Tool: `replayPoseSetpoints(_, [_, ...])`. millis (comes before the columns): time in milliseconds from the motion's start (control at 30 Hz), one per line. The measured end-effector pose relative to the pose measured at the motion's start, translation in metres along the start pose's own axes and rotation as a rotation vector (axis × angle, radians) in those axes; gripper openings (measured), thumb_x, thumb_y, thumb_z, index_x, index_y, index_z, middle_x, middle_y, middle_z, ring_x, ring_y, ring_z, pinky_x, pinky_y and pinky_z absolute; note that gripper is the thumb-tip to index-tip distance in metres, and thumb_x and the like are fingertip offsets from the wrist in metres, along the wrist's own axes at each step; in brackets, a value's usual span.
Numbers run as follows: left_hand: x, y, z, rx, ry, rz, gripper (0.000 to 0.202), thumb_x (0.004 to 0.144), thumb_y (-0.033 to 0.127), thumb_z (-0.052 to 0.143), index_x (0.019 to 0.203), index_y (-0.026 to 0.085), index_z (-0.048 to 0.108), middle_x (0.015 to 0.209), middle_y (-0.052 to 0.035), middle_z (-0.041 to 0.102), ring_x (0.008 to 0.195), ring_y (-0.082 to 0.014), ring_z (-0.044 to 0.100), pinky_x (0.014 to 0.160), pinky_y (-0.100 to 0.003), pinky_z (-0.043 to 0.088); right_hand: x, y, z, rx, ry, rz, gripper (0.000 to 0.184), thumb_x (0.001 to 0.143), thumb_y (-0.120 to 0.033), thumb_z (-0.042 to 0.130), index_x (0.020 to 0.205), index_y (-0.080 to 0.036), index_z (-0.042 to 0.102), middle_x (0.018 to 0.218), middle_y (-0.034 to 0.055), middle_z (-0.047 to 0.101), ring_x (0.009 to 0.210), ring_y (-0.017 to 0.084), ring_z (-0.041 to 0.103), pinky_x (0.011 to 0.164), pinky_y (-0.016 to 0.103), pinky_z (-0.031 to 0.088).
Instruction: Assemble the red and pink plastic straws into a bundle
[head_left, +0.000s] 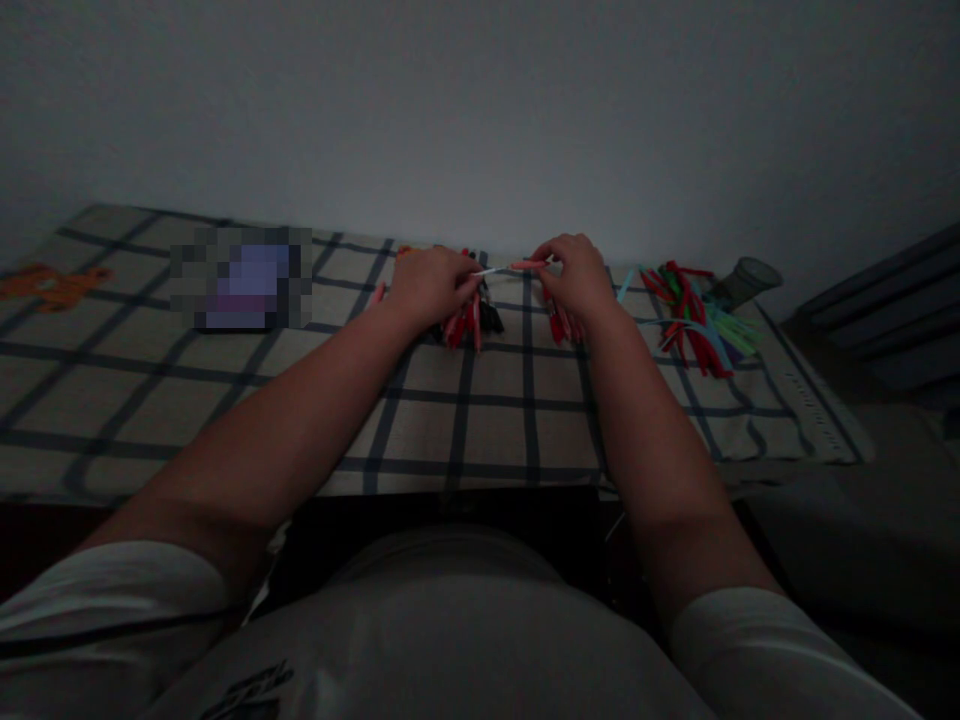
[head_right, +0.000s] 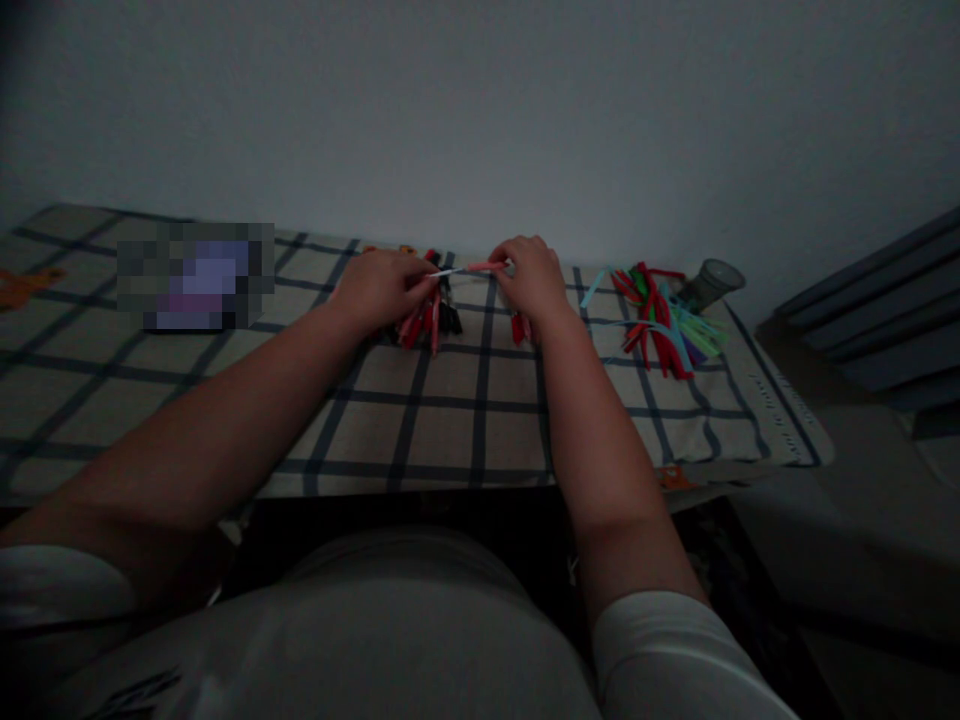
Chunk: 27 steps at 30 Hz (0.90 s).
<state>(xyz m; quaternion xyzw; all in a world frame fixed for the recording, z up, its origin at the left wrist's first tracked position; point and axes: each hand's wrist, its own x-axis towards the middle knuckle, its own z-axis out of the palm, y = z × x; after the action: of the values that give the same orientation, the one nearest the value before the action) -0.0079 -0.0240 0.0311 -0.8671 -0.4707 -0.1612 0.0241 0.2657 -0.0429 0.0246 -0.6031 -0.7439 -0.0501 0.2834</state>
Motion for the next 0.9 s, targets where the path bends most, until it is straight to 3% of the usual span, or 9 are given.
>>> replayPoseSetpoints(533, [-0.0014, 0.0054, -0.0055, 0.016, -0.024, -0.016, 0.048, 0.117, 0.047, 0.052, 0.141, 0.033, 0.091, 0.135, -0.0104, 0.092, 0.128, -0.0355, 0.081, 0.096, -0.045, 0.056, 0.001, 0.0007, 0.0035, 0.003, 0.007, -0.052, 0.03, 0.117, -0.052, 0.067, 0.114, -0.029, 0.085, 0.121, 0.0167, 0.083, 0.125, 0.041, 0.066, 0.113, 0.06, 0.055])
replayPoseSetpoints(767, [-0.0008, 0.0033, -0.0025, 0.006, -0.027, -0.016, 0.048, 0.119, 0.049, 0.052, 0.143, 0.034, 0.09, 0.138, -0.0096, 0.091, 0.13, -0.0336, 0.079, 0.098, -0.042, 0.054, 0.0014, -0.0005, 0.0037, 0.002, -0.011, -0.054, 0.019, 0.113, -0.036, 0.067, 0.115, -0.029, 0.085, 0.126, 0.0161, 0.084, 0.127, 0.041, 0.067, 0.118, 0.061, 0.053])
replayPoseSetpoints(900, [-0.0014, 0.0034, -0.0034, -0.005, -0.025, -0.007, 0.046, 0.118, 0.049, 0.053, 0.143, 0.036, 0.09, 0.137, -0.0078, 0.091, 0.129, -0.0325, 0.078, 0.098, -0.041, 0.053, 0.0019, 0.0007, 0.0042, 0.007, -0.032, -0.072, 0.019, 0.114, -0.036, 0.067, 0.117, -0.03, 0.085, 0.127, 0.0153, 0.084, 0.129, 0.041, 0.066, 0.12, 0.061, 0.052])
